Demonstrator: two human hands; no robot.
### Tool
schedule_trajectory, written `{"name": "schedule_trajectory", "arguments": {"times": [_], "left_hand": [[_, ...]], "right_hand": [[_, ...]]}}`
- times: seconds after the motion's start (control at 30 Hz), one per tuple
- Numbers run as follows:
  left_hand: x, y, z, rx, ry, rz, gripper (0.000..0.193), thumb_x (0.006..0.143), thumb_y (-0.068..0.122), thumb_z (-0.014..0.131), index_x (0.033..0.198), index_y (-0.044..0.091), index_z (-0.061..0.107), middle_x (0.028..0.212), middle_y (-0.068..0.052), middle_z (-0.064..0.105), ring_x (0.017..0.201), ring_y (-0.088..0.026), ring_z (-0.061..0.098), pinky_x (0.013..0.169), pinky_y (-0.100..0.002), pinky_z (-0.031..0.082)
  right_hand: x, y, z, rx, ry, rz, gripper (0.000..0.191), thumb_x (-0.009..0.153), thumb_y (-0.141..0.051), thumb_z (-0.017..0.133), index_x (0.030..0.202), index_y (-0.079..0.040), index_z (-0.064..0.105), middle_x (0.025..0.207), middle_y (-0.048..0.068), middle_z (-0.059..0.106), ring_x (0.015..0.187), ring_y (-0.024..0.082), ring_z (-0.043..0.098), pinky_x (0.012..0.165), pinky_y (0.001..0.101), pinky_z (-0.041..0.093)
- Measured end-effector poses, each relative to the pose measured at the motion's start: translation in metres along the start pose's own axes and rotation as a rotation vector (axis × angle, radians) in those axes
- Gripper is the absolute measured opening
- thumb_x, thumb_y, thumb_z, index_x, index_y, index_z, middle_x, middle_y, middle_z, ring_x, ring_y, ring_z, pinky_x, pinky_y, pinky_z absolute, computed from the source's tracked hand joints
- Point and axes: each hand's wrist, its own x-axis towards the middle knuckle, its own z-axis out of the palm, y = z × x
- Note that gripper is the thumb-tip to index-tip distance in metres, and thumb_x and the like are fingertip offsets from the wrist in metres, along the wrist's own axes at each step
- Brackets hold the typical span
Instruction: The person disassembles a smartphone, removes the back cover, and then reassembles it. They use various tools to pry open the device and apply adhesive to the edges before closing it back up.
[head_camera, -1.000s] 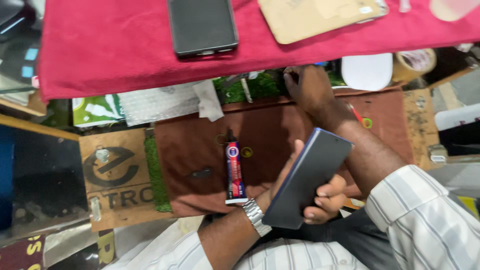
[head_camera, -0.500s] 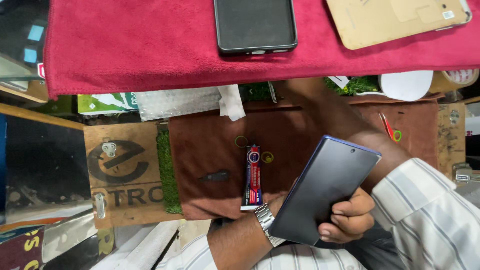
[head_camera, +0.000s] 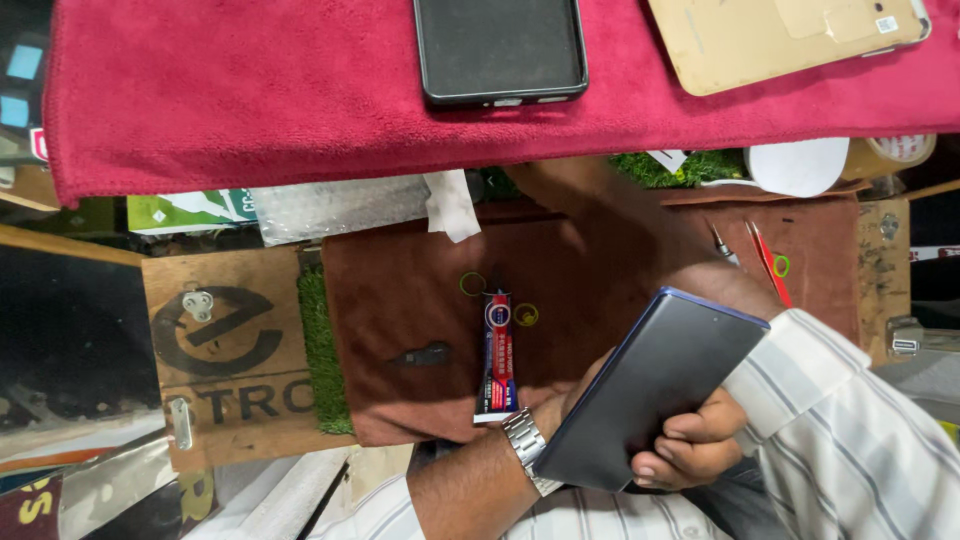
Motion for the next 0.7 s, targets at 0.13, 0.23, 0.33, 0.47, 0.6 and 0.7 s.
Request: {"name": "schedule_trajectory", "arguments": {"times": [0.13,0.23,0.33,0.47,0.6,0.7], "left_hand": [[0.0,-0.002,0.002,-0.004,0.01,0.005,0.073,0.1,0.079,0.048,0.078,0.008,0.047,0.072,-0.002,0.044,0.056,-0.01,0.052,0.051,-0.023,0.045],[-0.002,-0.002,0.004,-0.01,0.017,0.019,0.072,0.102,0.076,0.048,0.078,0.009,0.047,0.072,-0.002,0.044,0.055,-0.009,0.052,0.051,-0.023,0.045],[-0.003,-0.002,0.006,-0.001,0.033,0.032,0.071,0.104,0.074,0.047,0.078,0.009,0.047,0.072,-0.001,0.044,0.054,-0.009,0.052,0.05,-0.022,0.044],[-0.005,0.001,0.007,0.036,0.086,0.055,0.068,0.107,0.07,0.047,0.077,0.009,0.047,0.071,-0.001,0.044,0.054,-0.008,0.052,0.051,-0.022,0.044],[-0.004,0.004,0.005,0.069,0.112,0.158,0.064,0.103,0.069,0.052,0.08,0.009,0.051,0.072,-0.002,0.051,0.059,-0.01,0.054,0.051,-0.022,0.045],[-0.006,0.007,0.002,0.173,0.219,0.422,0.058,0.103,0.065,0.057,0.093,0.008,0.059,0.079,-0.007,0.063,0.064,-0.012,0.062,0.053,-0.022,0.049]], "right_hand": [[0.001,0.0,0.001,0.046,-0.021,0.009,0.013,0.098,-0.014,0.07,0.11,-0.011,0.066,0.092,0.011,0.07,0.075,0.026,0.067,0.069,0.0412,0.053],[0.002,0.008,0.004,0.079,0.014,-0.01,0.014,0.098,-0.013,0.07,0.11,-0.011,0.066,0.091,0.01,0.07,0.074,0.023,0.067,0.068,0.0399,0.053],[0.0,0.024,0.008,0.012,0.16,-0.144,0.01,0.1,-0.008,0.07,0.109,-0.011,0.066,0.091,0.011,0.071,0.08,0.021,0.07,0.074,0.0351,0.056],[-0.011,0.045,0.009,-0.022,0.319,-0.123,0.015,0.104,0.001,0.067,0.118,-0.004,0.065,0.104,0.014,0.071,0.095,0.022,0.07,0.085,0.0338,0.055],[-0.026,0.058,-0.003,0.521,0.458,0.046,0.027,0.098,0.008,0.054,0.121,-0.005,0.06,0.108,0.004,0.063,0.102,0.014,0.064,0.093,0.0267,0.054],[-0.07,0.06,-0.033,0.343,0.502,0.127,0.011,0.107,0.005,0.065,0.116,-0.001,0.065,0.114,0.004,0.067,0.107,0.013,0.062,0.097,0.0245,0.053]]}}
